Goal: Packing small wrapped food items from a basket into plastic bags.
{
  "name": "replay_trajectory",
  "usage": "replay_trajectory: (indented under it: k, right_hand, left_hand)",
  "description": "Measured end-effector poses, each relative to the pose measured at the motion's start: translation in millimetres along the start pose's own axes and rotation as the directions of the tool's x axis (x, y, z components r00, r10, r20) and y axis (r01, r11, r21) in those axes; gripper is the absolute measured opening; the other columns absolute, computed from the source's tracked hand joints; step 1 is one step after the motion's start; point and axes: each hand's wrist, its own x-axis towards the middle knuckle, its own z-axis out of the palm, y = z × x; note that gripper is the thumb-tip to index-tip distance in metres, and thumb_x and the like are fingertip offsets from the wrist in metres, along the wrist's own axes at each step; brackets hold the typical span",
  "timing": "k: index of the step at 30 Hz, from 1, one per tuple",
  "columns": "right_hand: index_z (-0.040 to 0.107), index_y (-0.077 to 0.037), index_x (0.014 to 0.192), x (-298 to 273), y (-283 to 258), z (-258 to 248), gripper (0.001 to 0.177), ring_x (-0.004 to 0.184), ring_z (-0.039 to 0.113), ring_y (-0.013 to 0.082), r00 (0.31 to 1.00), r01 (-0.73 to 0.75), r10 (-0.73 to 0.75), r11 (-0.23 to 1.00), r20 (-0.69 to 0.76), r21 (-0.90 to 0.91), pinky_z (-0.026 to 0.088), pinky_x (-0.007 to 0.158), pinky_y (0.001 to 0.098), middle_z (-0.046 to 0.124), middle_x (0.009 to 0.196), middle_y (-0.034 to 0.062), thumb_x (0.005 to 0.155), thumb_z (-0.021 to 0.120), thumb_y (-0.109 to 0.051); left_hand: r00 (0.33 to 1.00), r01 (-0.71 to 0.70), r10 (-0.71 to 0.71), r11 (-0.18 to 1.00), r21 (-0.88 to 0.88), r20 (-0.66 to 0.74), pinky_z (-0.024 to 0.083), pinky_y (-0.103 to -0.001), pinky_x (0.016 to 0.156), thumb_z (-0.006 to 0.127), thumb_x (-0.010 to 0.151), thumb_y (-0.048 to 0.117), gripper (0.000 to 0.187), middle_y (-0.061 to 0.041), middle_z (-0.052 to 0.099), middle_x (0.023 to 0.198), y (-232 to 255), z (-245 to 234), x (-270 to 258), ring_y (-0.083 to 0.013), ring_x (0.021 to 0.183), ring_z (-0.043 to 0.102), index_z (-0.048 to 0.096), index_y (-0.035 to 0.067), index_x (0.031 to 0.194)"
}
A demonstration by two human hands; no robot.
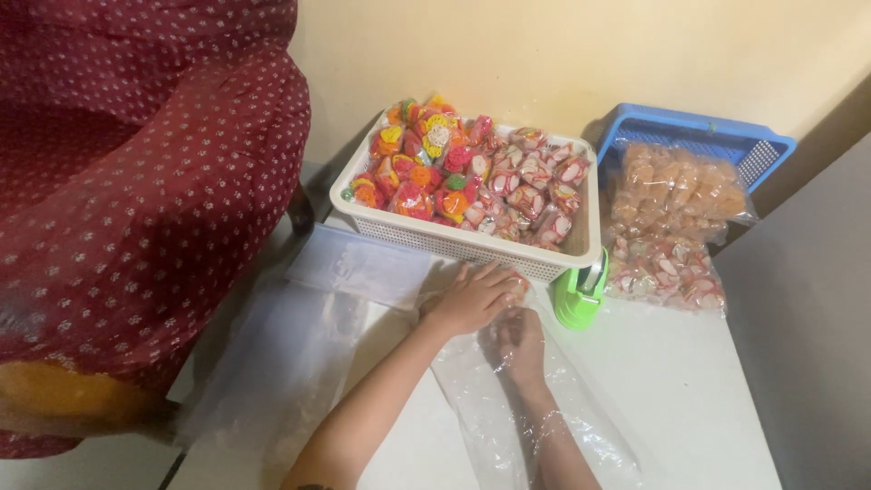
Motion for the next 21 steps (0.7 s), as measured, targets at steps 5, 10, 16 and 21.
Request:
replay_trajectory:
  k: [5, 10, 16, 21]
  right_hand:
    - [0.058, -0.003, 0.122, 8.2, -38.4, -3.2, 0.045, 0.117, 0.064, 0.0471, 0.98, 0.141, -0.149, 0.988, 0.135, 0.068, 0.055, 0.093, 0.0589, 0.064, 0.119, 0.0218, 0.078, 0.063, -0.012]
    - [0.057, -0.001, 0.132, 24.3, 30.9, 8.7, 0.055, 0.12, 0.062, 0.0448, 0.982, 0.112, -0.12, 0.992, 0.145, 0.063, 0.05, 0.101, 0.0579, 0.064, 0.122, 0.0222, 0.079, 0.061, -0.017]
    - [0.045, -0.002, 0.149, 2.8, -47.4, -9.9, 0.068, 0.133, 0.054, 0.0457, 0.998, -0.01, 0.005, 0.997, 0.063, 0.073, 0.045, 0.111, 0.0581, 0.051, 0.146, 0.0253, 0.083, 0.059, -0.011]
    - [0.045, -0.003, 0.152, 4.9, -58.4, -16.0, 0.071, 0.138, 0.05, 0.0446, 0.989, -0.024, 0.025, 1.0, 0.145, -0.011, 0.041, 0.114, 0.0588, 0.051, 0.148, 0.0233, 0.083, 0.06, -0.008]
  left_hand:
    - [0.991, -0.028, 0.019, 0.997, 0.072, 0.13, 0.015, -0.067, 0.124, 0.022, 0.111, 0.047, 0.055, 0.003, 0.025, 0.172, 9.0, 9.8, 12.6, -0.0303, 0.16, 0.013, 0.047, 0.024, 0.155]
    - [0.994, -0.032, 0.022, 0.995, 0.097, 0.104, 0.021, -0.067, 0.122, 0.022, 0.111, 0.047, 0.055, 0.004, 0.028, 0.171, 2.4, 15.8, 12.1, -0.0303, 0.159, 0.017, 0.045, 0.026, 0.156]
    - [0.995, -0.027, 0.018, 0.996, 0.091, 0.093, 0.017, -0.068, 0.122, 0.02, 0.111, 0.048, 0.056, 0.005, 0.027, 0.171, -2.8, 23.9, 18.8, -0.0284, 0.16, 0.012, 0.041, 0.027, 0.159]
    - [0.994, -0.016, -0.004, 0.984, 0.18, 0.107, 0.02, -0.067, 0.121, 0.021, 0.111, 0.049, 0.056, 0.006, 0.032, 0.169, 4.3, 18.2, 15.3, -0.0265, 0.16, 0.012, 0.048, 0.025, 0.153]
